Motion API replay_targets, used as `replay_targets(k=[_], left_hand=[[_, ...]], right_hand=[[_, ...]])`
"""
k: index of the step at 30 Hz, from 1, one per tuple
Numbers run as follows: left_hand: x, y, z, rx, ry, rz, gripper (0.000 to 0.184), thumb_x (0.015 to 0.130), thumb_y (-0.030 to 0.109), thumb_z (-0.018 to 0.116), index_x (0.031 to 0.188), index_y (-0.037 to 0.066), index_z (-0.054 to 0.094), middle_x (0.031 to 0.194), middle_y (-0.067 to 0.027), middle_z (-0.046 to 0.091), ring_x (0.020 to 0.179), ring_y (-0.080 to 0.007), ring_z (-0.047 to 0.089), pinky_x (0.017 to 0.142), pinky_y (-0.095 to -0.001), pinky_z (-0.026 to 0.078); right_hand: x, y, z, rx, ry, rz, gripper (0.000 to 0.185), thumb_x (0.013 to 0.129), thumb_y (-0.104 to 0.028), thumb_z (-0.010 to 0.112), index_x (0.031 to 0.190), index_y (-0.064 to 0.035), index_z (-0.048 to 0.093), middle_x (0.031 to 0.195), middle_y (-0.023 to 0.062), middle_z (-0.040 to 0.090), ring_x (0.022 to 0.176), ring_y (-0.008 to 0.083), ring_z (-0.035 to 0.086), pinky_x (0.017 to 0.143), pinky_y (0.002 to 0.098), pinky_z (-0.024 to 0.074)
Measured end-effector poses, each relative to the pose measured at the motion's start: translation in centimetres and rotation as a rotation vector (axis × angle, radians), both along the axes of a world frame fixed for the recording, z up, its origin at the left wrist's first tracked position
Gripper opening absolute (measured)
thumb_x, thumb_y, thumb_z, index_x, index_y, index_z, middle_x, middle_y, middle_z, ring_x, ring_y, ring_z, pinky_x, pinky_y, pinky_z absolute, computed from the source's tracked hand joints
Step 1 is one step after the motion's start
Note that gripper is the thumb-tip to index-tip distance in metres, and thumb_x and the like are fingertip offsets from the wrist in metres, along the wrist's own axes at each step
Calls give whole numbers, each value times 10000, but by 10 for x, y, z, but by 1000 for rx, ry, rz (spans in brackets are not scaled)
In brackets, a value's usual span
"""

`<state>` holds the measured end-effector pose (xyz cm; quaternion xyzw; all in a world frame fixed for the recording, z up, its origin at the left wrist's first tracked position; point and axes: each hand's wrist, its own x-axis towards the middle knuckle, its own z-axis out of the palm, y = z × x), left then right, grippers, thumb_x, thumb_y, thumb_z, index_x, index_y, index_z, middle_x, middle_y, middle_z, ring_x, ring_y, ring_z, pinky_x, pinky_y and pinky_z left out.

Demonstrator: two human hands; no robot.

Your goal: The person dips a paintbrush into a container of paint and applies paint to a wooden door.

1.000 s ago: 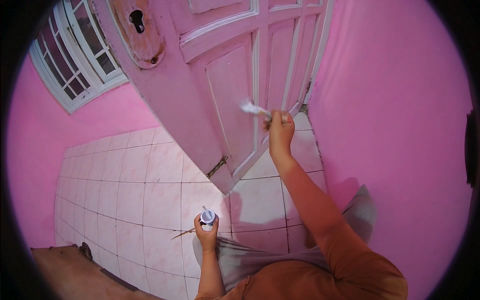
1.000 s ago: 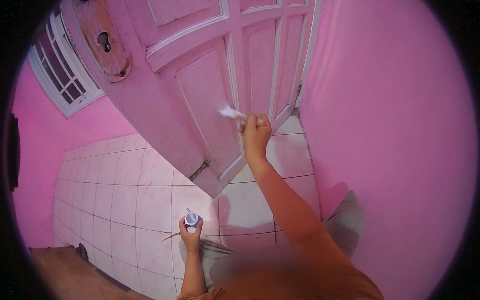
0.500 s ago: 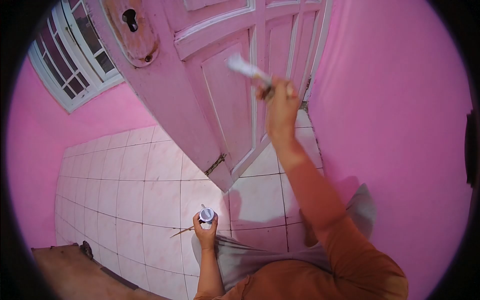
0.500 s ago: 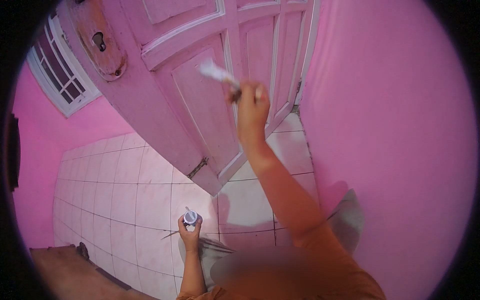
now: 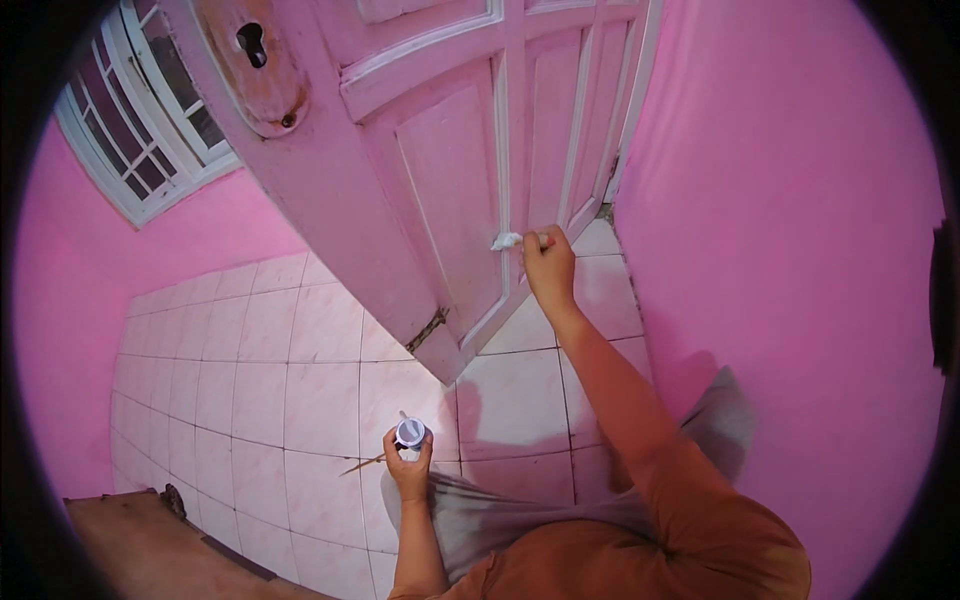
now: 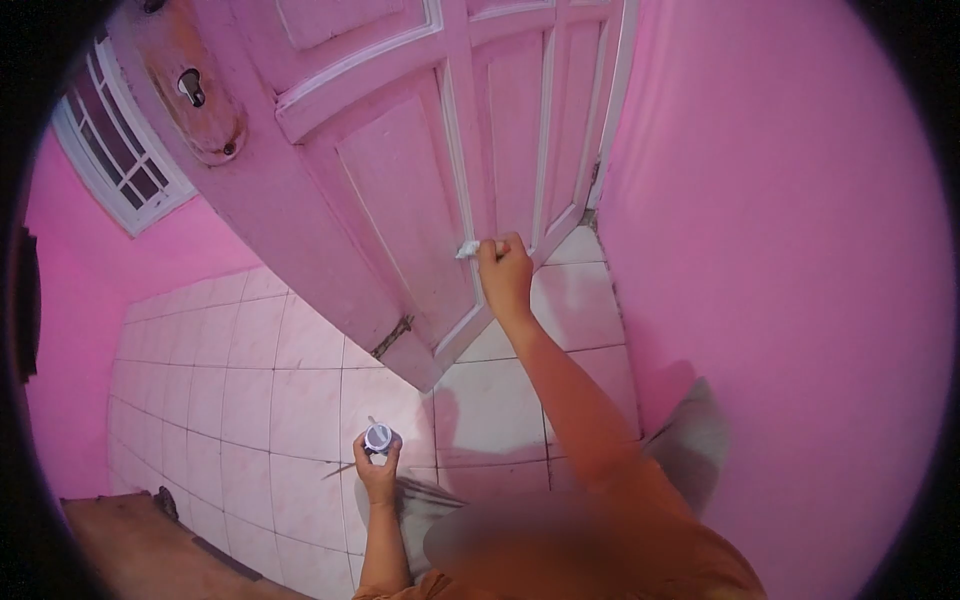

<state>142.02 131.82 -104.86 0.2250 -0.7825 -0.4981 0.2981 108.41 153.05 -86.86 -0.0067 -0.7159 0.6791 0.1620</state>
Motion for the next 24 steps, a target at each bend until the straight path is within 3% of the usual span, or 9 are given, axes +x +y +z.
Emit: replay_targets(k=[3,6,10,14,17,22,24], left_hand=[[1,0,3,-17,-11,7,565,802,208,915,1242,44,602,1128,-75,642,989,-210,613,887,-342,499],[3,-3,3,14,-53,-13,585,816,187,915,1273,29,585,1149,-69,644,1060,-194,624,961,-347,495],[4,-5,-4,-2,-64,-24,594,816,206,917,1275,28,584,1152,-72,643,1051,-195,626,958,-349,499],[3,-4,-1,-35,-68,-34,611,817,225,918,1285,23,581,1154,-75,643,1047,-200,627,961,-352,500],[1,-1,-2,-24,-42,-20,585,809,226,911,1263,40,591,1133,-78,640,1019,-209,611,923,-355,495],[-1,3,5,-36,-20,-40,586,814,222,907,1269,38,588,1144,-82,634,1037,-217,614,945,-356,493],[-1,2,7,-37,-22,-49,586,815,217,906,1272,38,586,1150,-84,632,1046,-221,615,953,-357,493]], right_hand=[[-24,-5,29,35,79,34,227,976,-197,627,923,22,607,728,119,689,650,219,686,650,393,541],[-33,-5,80,23,155,15,231,985,-190,628,892,20,608,749,119,705,666,217,702,654,375,550],[-23,4,151,-425,246,168,172,1010,-156,609,939,0,611,816,120,722,680,211,709,653,344,565],[-21,7,171,-810,290,295,140,1033,-142,609,1015,-3,609,862,117,714,692,191,692,653,321,561],[-23,2,133,-923,213,283,159,1043,-156,620,1012,0,608,853,105,697,704,176,682,658,320,559],[-15,0,1,-608,3,101,134,1024,-148,628,1014,-15,610,821,88,694,665,173,678,614,326,554],[-8,9,-27,-537,-54,87,138,1016,-152,636,1017,-17,609,825,94,694,655,177,668,598,326,543]])
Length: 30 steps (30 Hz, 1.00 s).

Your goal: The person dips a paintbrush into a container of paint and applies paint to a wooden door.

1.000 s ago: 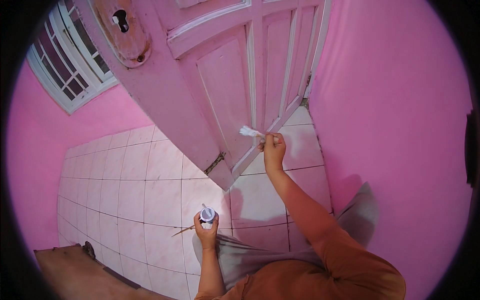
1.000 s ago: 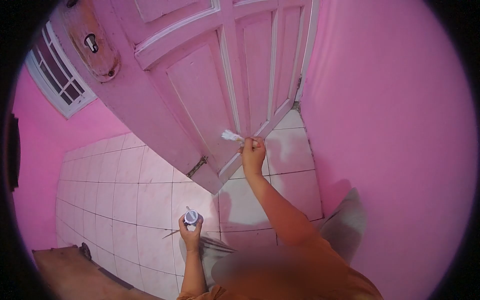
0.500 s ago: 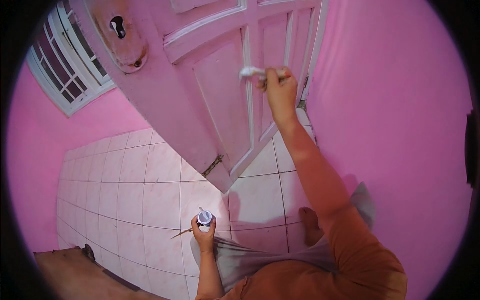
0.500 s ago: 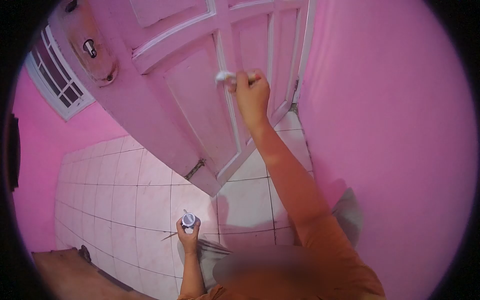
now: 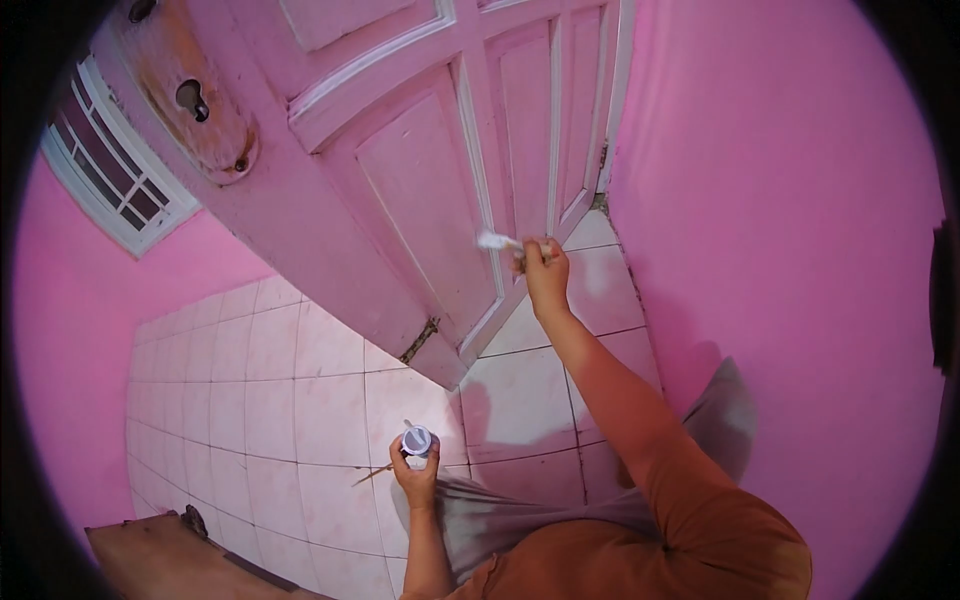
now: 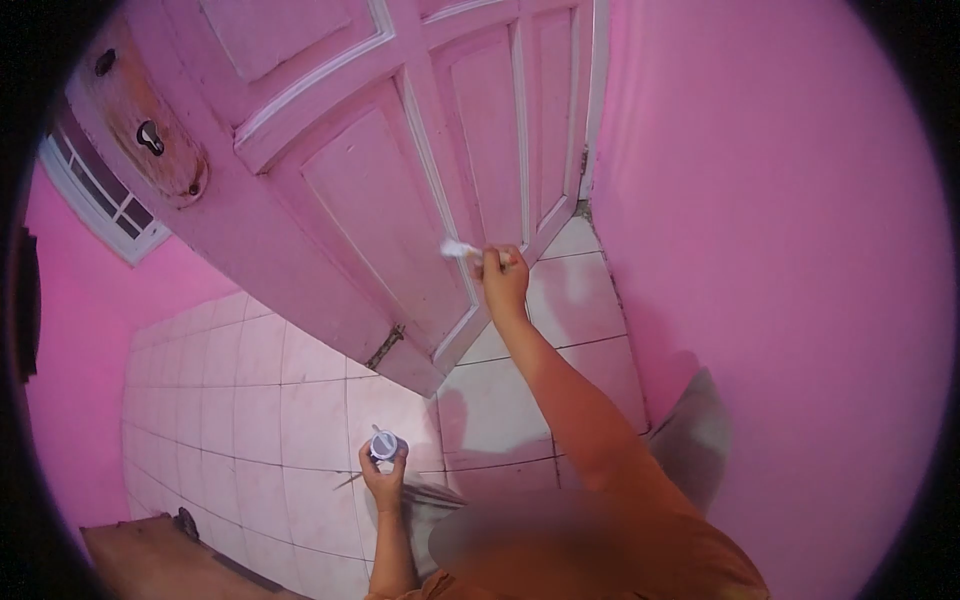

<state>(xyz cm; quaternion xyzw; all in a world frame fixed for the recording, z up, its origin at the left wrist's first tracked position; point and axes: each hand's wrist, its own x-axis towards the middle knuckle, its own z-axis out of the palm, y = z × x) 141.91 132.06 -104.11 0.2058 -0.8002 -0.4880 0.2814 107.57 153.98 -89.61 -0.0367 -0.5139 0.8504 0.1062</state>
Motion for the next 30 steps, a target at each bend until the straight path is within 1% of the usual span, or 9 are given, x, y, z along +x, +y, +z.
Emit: replay_targets(k=[3,5,7,10,12,16,20,24,30], left_hand=[[0,1,5,14,45,-25,592,814,200,905,1282,37,582,1168,-86,626,1068,-224,616,969,-361,490],[1,3,13,3,64,-37,592,810,175,902,1287,38,579,1182,-92,620,1078,-227,614,981,-364,487],[4,7,23,44,58,-44,596,816,158,895,1299,34,569,1201,-85,607,1118,-220,592,1024,-363,459],[9,10,42,76,62,-72,600,823,136,886,1313,30,557,1228,-79,589,1161,-216,568,1067,-366,430],[11,11,55,75,77,-88,599,824,129,883,1316,30,555,1236,-80,584,1164,-218,566,1068,-368,430],[15,15,80,94,89,-152,602,811,122,886,1310,36,559,1243,-85,585,1152,-221,571,1047,-369,441],[10,18,103,87,122,-236,616,790,117,897,1303,36,566,1239,-88,596,1135,-220,578,1023,-363,455],[1,29,137,19,115,-283,622,787,116,898,1304,21,565,1232,-104,615,1128,-231,602,1004,-366,477],[-30,54,176,26,115,-306,630,830,147,879,1340,-2,542,1238,-110,618,1172,-226,601,1055,-372,457]], right_hand=[[0,4,-5,190,-128,-10,164,1007,-170,645,993,-10,609,812,86,692,641,168,677,571,320,549],[-13,2,16,450,33,-72,187,996,-179,652,968,0,605,809,87,692,652,166,693,557,318,559],[-7,-9,82,341,134,-52,197,987,-180,661,958,5,601,808,85,686,664,171,699,559,320,566],[-15,-13,149,407,284,-84,173,992,-157,652,957,3,597,830,98,699,685,177,706,593,322,574],[1,-10,191,77,371,-45,147,1001,-123,650,954,4,594,825,110,711,681,180,702,631,302,563],[14,-7,183,-46,418,-76,146,1021,-123,649,975,2,589,842,103,706,694,169,697,621,289,566],[18,-2,96,262,198,-89,197,1040,-163,639,1092,26,620,832,98,699,708,180,707,628,312,557],[46,27,69,207,133,-35,199,1043,-162,645,1106,25,626,844,96,697,706,175,706,617,300,551],[124,78,143,339,180,110,224,1031,-162,682,1146,29,656,895,89,732,758,150,721,649,280,559]])
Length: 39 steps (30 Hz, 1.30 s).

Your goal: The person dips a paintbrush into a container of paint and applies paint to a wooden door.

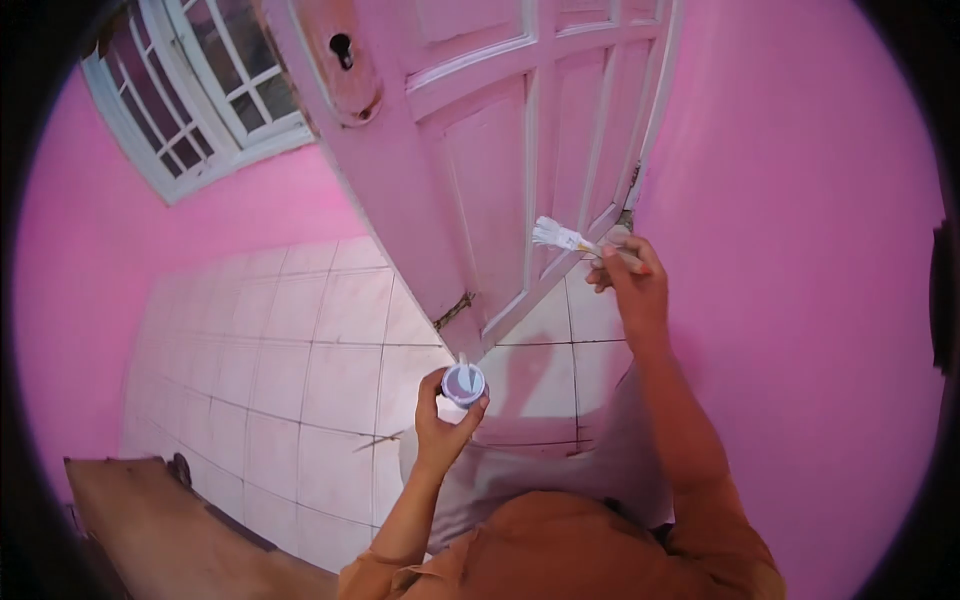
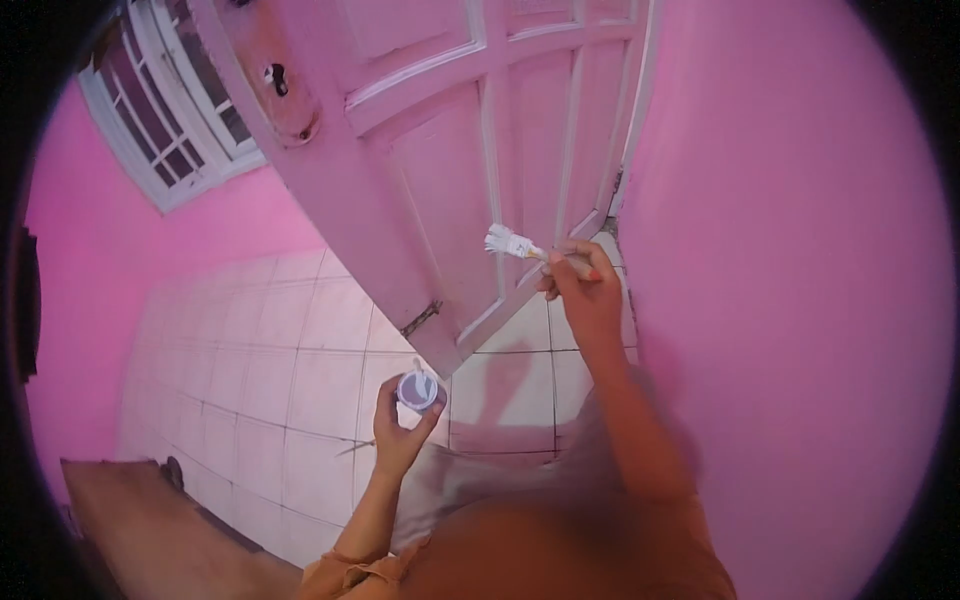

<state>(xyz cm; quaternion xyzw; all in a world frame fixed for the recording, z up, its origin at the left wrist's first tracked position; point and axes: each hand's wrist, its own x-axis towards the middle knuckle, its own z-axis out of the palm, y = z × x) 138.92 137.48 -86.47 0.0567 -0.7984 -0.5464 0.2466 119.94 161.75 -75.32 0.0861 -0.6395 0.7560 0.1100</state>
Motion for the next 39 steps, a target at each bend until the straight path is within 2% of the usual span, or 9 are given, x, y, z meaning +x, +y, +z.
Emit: replay_targets(k=[7,9,15,18,24,25,27,33,39], left_hand=[[-28,23,13,-103,36,56,608,831,164,875,1324,-11,566,1207,-112,638,1128,-221,626,1004,-366,486],[-37,28,12,-76,83,42,645,780,164,908,1308,6,572,1234,-142,608,1041,-245,597,874,-352,499],[-51,37,21,-125,98,36,662,772,141,904,1325,15,561,1245,-145,605,1072,-257,606,879,-353,506],[-54,38,23,-97,73,23,662,775,117,892,1329,-7,550,1268,-139,602,1136,-233,612,987,-366,493],[-61,34,16,-125,86,23,683,753,107,901,1332,4,551,1270,-146,604,1104,-251,614,942,-365,502],[-61,33,16,-121,85,25,683,753,107,901,1332,4,551,1270,-146,604,1104,-251,614,942,-365,502],[-60,30,15,-127,83,23,692,736,102,898,1329,9,554,1269,-154,606,1095,-264,612,922,-370,503],[-57,20,17,-176,84,14,669,741,118,905,1313,34,568,1273,-146,608,1143,-304,615,900,-389,539],[-58,18,22,-122,85,42,684,737,115,896,1323,5,561,1260,-164,610,1085,-268,607,905,-369,499]], right_hand=[[49,23,44,133,-19,365,210,1001,-113,720,1147,33,679,969,93,723,862,149,701,722,298,563],[56,20,55,188,-24,422,171,971,-86,737,1097,22,699,921,59,713,823,112,670,689,280,535],[48,2,57,461,166,569,122,924,-56,739,1021,-1,690,753,19,664,683,77,581,624,266,472],[46,-9,60,508,14,603,111,911,-66,738,988,-4,689,727,37,650,657,88,564,607,284,464],[36,-30,58,635,13,623,113,909,-70,749,947,11,681,680,-1,593,633,59,456,571,291,397],[35,-33,57,639,11,625,113,909,-70,749,947,11,681,680,-1,593,633,59,456,571,291,397],[33,-40,53,677,44,684,138,911,-108,724,942,8,657,731,117,661,614,184,591,612,348,481],[31,-59,39,792,161,715,159,893,-131,729,942,-2,651,749,159,641,615,291,586,618,382,485],[25,-53,57,732,-4,618,134,904,-122,717,962,-10,673,717,74,642,613,160,596,609,354,482]])
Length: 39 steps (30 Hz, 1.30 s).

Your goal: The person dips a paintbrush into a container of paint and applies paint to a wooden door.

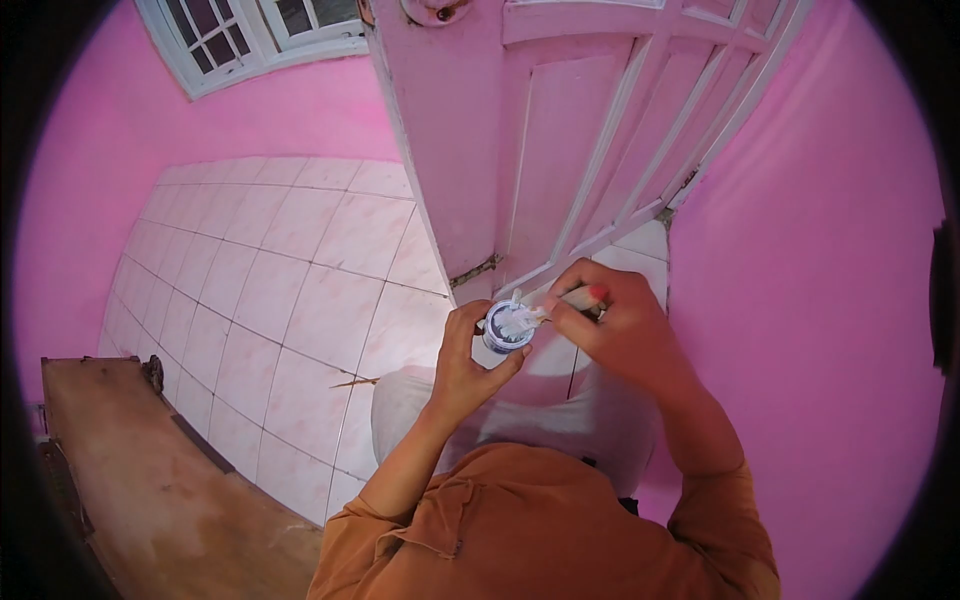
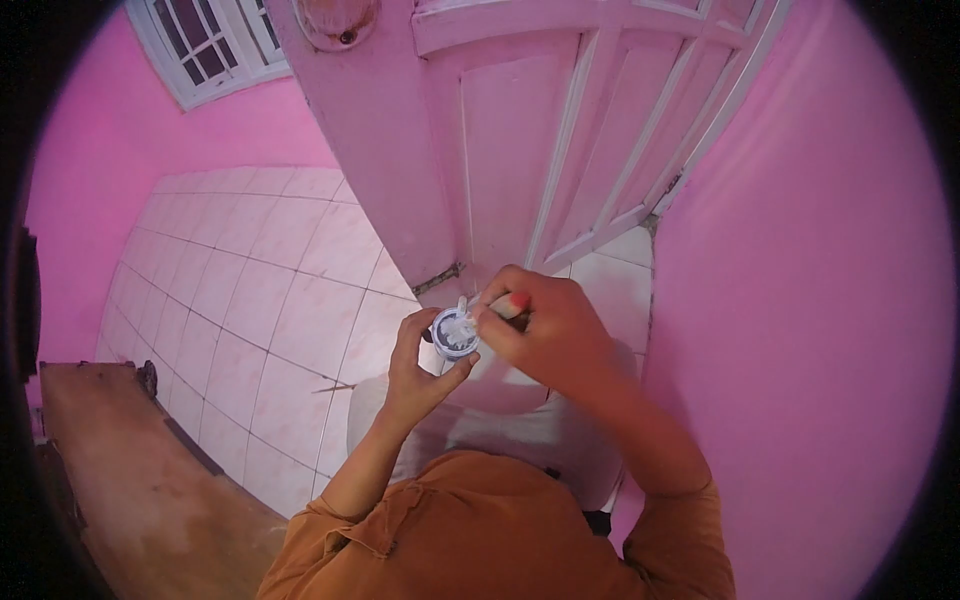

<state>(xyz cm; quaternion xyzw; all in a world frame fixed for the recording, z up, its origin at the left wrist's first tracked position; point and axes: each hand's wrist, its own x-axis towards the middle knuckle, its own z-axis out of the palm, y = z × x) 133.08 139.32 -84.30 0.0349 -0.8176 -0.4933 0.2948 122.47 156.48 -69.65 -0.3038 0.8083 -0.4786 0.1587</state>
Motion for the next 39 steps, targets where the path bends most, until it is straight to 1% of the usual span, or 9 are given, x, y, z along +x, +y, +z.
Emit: replay_targets(k=[3,7,15,22,24,28,34,37,39], left_hand=[[-4,1,-1,17,4,8,671,755,131,899,1319,1,561,1257,-159,611,1078,-255,609,915,-365,498],[-9,4,-1,15,-5,3,661,762,134,900,1315,1,563,1253,-155,614,1082,-249,614,929,-364,500],[-21,7,6,43,-3,-34,630,783,121,888,1311,-8,569,1257,-136,617,1117,-233,625,969,-362,500],[-33,10,13,38,27,-29,649,790,117,887,1341,-12,569,1255,-136,626,1161,-231,629,1013,-369,492],[-37,9,10,18,40,-30,667,769,170,914,1317,19,566,1280,-158,604,1128,-281,614,897,-374,521],[-38,9,7,0,38,-19,665,767,172,918,1314,17,572,1287,-156,602,1125,-278,614,909,-373,517],[-28,9,9,-11,24,2,651,773,167,916,1308,17,576,1272,-143,608,1111,-257,616,913,-361,509],[-17,8,9,2,5,4,636,772,145,914,1296,16,578,1255,-131,617,1097,-236,621,918,-353,508],[-8,7,6,54,-32,27,650,805,188,903,1330,0,568,1246,-112,631,1175,-227,617,1032,-374,477]], right_hand=[[-14,13,-14,-124,-136,-76,112,923,-98,692,982,-4,686,713,12,648,632,102,611,588,313,475],[-24,22,-21,-272,-346,-173,116,949,-87,658,1002,12,682,717,9,654,629,108,628,576,279,471],[-36,40,-57,-544,-746,-321,155,971,-156,648,1003,-4,650,750,92,641,583,180,608,559,303,465],[-47,46,-90,-708,-1010,-390,193,984,-190,644,1020,-4,610,796,105,626,626,197,559,579,339,460],[-50,48,-91,-734,-1089,-367,198,987,-207,655,996,-18,599,831,96,629,678,193,564,619,337,469],[-52,45,-78,-830,-1036,-343,188,997,-206,662,998,-31,592,847,91,631,726,195,587,663,340,481],[-80,28,-26,-1174,-658,-358,143,1034,-189,652,1033,-53,608,866,91,651,782,188,645,712,347,509],[-89,12,7,-1169,-342,-405,161,1046,-192,655,1076,-36,633,884,87,672,816,187,674,741,354,541],[-98,2,17,-1132,72,-467,172,1048,-161,662,1120,-5,646,950,86,692,841,196,692,763,354,564]])
